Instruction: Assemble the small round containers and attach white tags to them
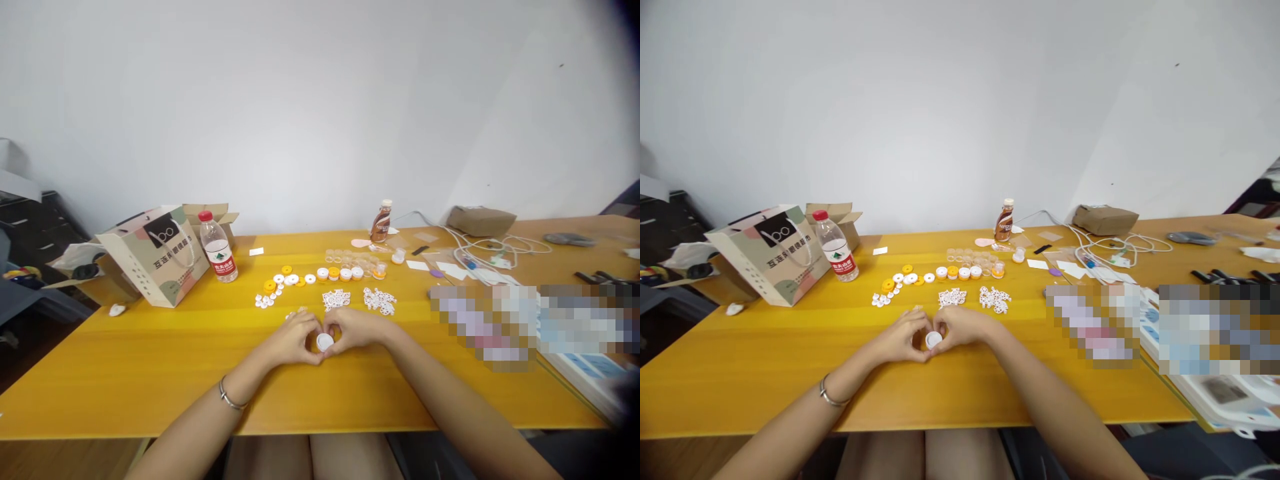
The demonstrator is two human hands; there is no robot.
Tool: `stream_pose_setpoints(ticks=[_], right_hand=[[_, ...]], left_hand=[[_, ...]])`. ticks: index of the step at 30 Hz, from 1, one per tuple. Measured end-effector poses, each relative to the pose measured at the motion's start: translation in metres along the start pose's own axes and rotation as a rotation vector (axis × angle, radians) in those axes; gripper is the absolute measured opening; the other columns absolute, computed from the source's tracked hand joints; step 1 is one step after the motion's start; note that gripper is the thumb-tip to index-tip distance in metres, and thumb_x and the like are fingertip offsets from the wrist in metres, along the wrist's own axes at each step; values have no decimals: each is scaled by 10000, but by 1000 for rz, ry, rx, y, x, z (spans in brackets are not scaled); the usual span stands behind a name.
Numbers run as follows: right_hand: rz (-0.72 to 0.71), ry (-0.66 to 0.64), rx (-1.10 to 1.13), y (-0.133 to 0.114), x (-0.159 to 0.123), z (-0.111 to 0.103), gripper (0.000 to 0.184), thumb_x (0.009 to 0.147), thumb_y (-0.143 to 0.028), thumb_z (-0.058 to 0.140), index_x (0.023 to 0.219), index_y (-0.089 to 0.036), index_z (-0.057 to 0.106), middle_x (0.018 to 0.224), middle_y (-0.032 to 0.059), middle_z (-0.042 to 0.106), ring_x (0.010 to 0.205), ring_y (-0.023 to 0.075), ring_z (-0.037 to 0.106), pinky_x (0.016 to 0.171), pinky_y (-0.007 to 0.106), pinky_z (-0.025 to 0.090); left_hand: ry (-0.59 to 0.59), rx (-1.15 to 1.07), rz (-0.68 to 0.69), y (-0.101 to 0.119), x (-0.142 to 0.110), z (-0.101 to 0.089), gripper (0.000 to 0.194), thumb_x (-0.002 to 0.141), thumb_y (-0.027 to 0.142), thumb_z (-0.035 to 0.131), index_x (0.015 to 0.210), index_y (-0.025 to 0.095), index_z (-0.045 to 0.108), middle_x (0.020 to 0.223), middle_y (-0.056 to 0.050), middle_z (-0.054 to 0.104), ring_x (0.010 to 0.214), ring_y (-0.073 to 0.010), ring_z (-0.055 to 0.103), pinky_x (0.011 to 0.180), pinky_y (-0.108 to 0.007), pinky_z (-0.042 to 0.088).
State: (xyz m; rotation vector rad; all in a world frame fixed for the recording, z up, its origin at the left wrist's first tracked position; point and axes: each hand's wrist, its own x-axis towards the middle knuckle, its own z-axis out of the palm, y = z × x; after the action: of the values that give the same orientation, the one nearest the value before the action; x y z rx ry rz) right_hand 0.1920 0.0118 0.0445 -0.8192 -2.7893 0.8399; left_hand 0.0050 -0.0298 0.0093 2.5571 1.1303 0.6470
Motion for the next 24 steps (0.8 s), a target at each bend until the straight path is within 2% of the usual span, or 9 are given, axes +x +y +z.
stream_pose_setpoints(ticks=[4, 6, 9, 11, 13, 17, 21, 24], right_hand=[[-19, 31, 95, 7, -2, -5, 187, 603, -273, 641, 755, -164, 638, 682, -12, 594, 594, 105, 492, 540, 200, 364], [-4, 95, 134, 14, -2, -11, 208, 626, -277, 616, 799, -164, 633, 690, -10, 589, 607, 109, 496, 549, 203, 371], [117, 348, 106, 32, -2, -24, 220, 667, -302, 579, 824, -154, 620, 738, 14, 603, 661, 131, 514, 592, 224, 385], [268, 559, 8, 48, -4, -32, 226, 682, -324, 565, 809, -143, 611, 767, 38, 610, 692, 150, 520, 611, 239, 385], [429, 662, -128, 65, -6, -38, 209, 683, -329, 559, 755, -137, 601, 748, 51, 605, 683, 160, 517, 595, 245, 372], [572, 630, -341, 88, -9, -37, 196, 680, -341, 560, 675, -147, 594, 736, 69, 600, 697, 181, 519, 588, 253, 354], [611, 589, -416, 97, -6, -31, 243, 668, -390, 588, 727, -156, 623, 870, 109, 603, 826, 227, 528, 657, 276, 372], [600, 623, -421, 100, -3, -29, 274, 663, -399, 603, 792, -159, 628, 963, 119, 588, 908, 239, 514, 706, 286, 376]], left_hand=[[-2, 32, -14, 0, 0, 1, 278, 612, 344, 662, 813, 183, 557, 806, -29, 563, 813, -196, 513, 788, -318, 377], [-1, 25, -18, 0, -1, 1, 271, 622, 338, 654, 824, 184, 560, 825, -34, 565, 832, -200, 513, 796, -319, 375], [-2, -15, -15, 0, -1, -1, 265, 635, 315, 646, 853, 191, 560, 869, -34, 576, 863, -199, 516, 811, -316, 370], [-9, -35, -11, 0, -1, -1, 261, 642, 310, 644, 860, 194, 561, 871, -32, 580, 864, -195, 520, 817, -314, 369], [-13, -42, -11, 0, -1, -1, 257, 645, 315, 644, 856, 194, 562, 868, -30, 579, 856, -191, 522, 819, -313, 368], [-21, -36, -16, 0, -1, -2, 260, 657, 327, 637, 869, 197, 561, 884, -28, 576, 870, -193, 519, 820, -315, 367], [-31, -36, -11, 1, -1, -3, 258, 667, 338, 632, 870, 198, 559, 893, -29, 577, 881, -194, 520, 831, -315, 362], [-27, -44, -1, 0, -1, -4, 258, 668, 343, 635, 866, 197, 559, 902, -35, 581, 882, -194, 522, 850, -319, 356]])
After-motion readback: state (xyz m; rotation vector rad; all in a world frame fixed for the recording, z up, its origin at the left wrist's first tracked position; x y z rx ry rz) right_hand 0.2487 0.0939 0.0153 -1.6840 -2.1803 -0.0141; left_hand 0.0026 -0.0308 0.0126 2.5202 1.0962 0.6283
